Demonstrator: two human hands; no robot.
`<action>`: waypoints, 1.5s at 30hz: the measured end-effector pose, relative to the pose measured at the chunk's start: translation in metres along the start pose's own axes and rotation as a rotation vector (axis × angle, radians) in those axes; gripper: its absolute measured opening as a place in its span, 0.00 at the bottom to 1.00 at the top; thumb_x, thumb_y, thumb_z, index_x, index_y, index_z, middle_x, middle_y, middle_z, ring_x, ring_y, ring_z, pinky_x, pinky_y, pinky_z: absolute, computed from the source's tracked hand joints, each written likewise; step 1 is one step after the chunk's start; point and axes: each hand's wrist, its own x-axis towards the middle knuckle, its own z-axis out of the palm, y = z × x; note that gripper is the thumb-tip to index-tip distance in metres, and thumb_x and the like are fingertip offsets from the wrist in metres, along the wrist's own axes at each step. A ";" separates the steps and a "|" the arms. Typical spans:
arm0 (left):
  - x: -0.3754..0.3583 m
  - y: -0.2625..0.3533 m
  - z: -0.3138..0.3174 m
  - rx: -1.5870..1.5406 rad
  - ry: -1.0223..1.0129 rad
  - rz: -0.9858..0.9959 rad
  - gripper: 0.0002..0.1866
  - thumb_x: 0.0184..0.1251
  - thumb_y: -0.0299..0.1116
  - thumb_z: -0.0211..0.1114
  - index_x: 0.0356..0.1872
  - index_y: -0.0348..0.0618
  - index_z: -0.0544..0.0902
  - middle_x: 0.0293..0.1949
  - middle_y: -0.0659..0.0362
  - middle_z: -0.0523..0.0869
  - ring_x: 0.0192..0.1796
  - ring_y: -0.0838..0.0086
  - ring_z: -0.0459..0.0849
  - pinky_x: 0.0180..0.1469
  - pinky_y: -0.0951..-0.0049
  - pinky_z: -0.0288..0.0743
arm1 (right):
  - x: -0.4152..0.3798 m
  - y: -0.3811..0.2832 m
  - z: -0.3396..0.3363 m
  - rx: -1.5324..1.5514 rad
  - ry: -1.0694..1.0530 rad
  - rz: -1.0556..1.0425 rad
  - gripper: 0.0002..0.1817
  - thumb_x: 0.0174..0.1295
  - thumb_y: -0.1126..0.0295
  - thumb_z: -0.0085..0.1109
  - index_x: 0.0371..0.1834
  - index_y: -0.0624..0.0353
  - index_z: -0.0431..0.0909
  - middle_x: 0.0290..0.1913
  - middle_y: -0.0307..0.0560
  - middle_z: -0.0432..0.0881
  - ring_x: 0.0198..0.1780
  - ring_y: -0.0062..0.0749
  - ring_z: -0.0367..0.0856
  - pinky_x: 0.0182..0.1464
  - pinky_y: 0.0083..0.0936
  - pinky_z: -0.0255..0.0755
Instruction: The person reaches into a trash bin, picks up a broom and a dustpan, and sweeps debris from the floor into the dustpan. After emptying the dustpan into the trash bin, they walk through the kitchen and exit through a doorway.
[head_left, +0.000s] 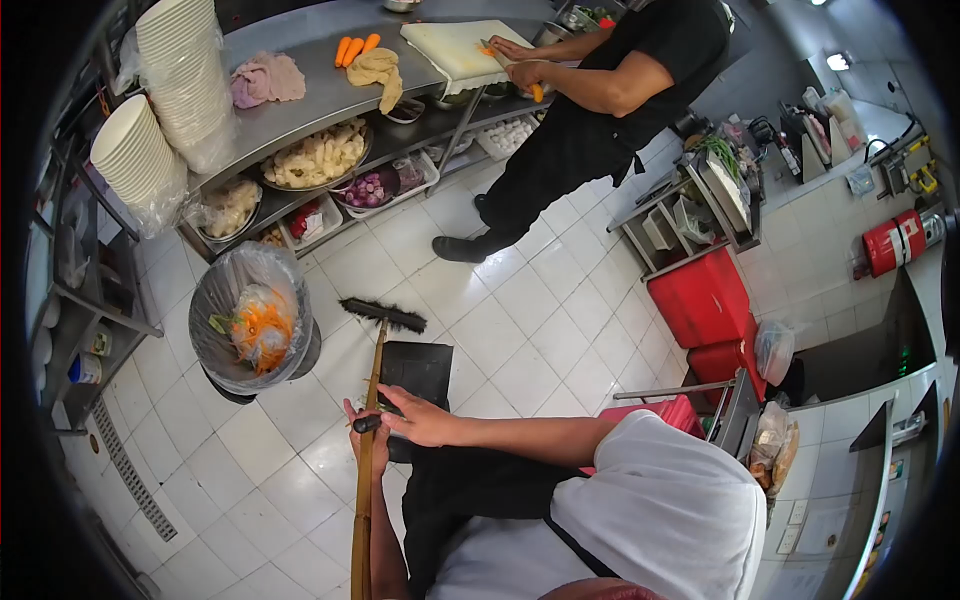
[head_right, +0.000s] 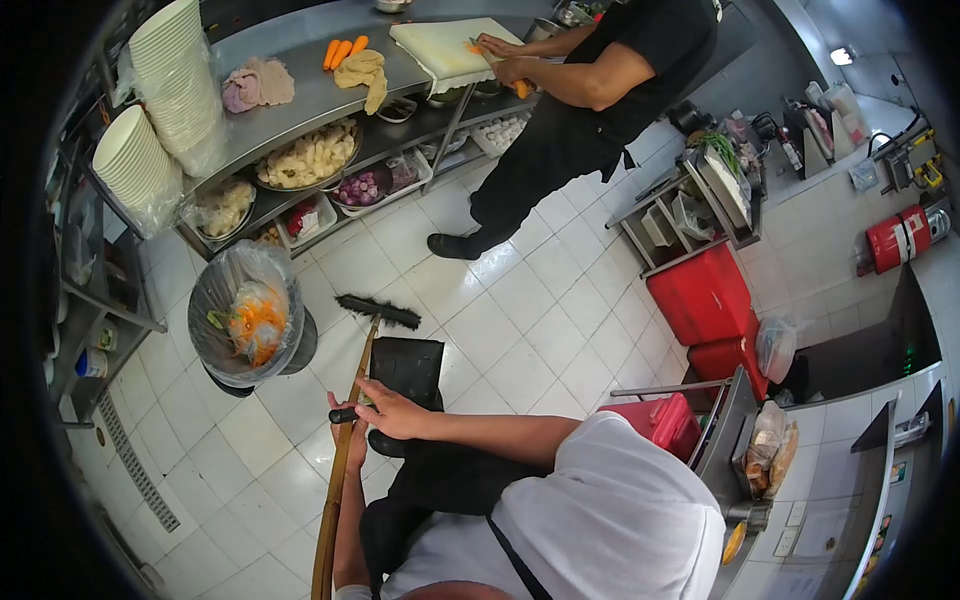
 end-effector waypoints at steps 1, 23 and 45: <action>-0.003 -0.006 0.006 -0.088 0.027 -0.021 0.10 0.61 0.34 0.67 0.37 0.39 0.78 0.31 0.59 0.81 0.44 0.70 0.80 0.74 0.57 0.40 | -0.002 -0.008 -0.004 -0.053 -0.043 -0.002 0.35 0.70 0.50 0.41 0.72 0.62 0.48 0.65 0.68 0.61 0.66 0.58 0.62 0.66 0.39 0.57; -0.006 -0.021 0.156 -0.175 0.257 -0.094 0.26 0.50 0.12 0.65 0.52 0.40 0.73 0.41 0.61 0.77 0.43 0.78 0.77 0.47 0.78 0.73 | -0.111 -0.038 -0.085 0.332 -0.495 0.027 0.39 0.68 0.49 0.46 0.73 0.59 0.44 0.66 0.70 0.56 0.68 0.48 0.59 0.67 0.34 0.55; -0.033 -0.069 0.145 0.745 0.217 0.271 0.26 0.54 0.22 0.64 0.55 0.38 0.68 0.50 0.52 0.74 0.51 0.68 0.76 0.54 0.69 0.70 | -0.092 -0.069 -0.076 1.158 -0.018 0.252 0.12 0.64 0.57 0.54 0.33 0.54 0.69 0.31 0.42 0.74 0.31 0.28 0.77 0.31 0.27 0.74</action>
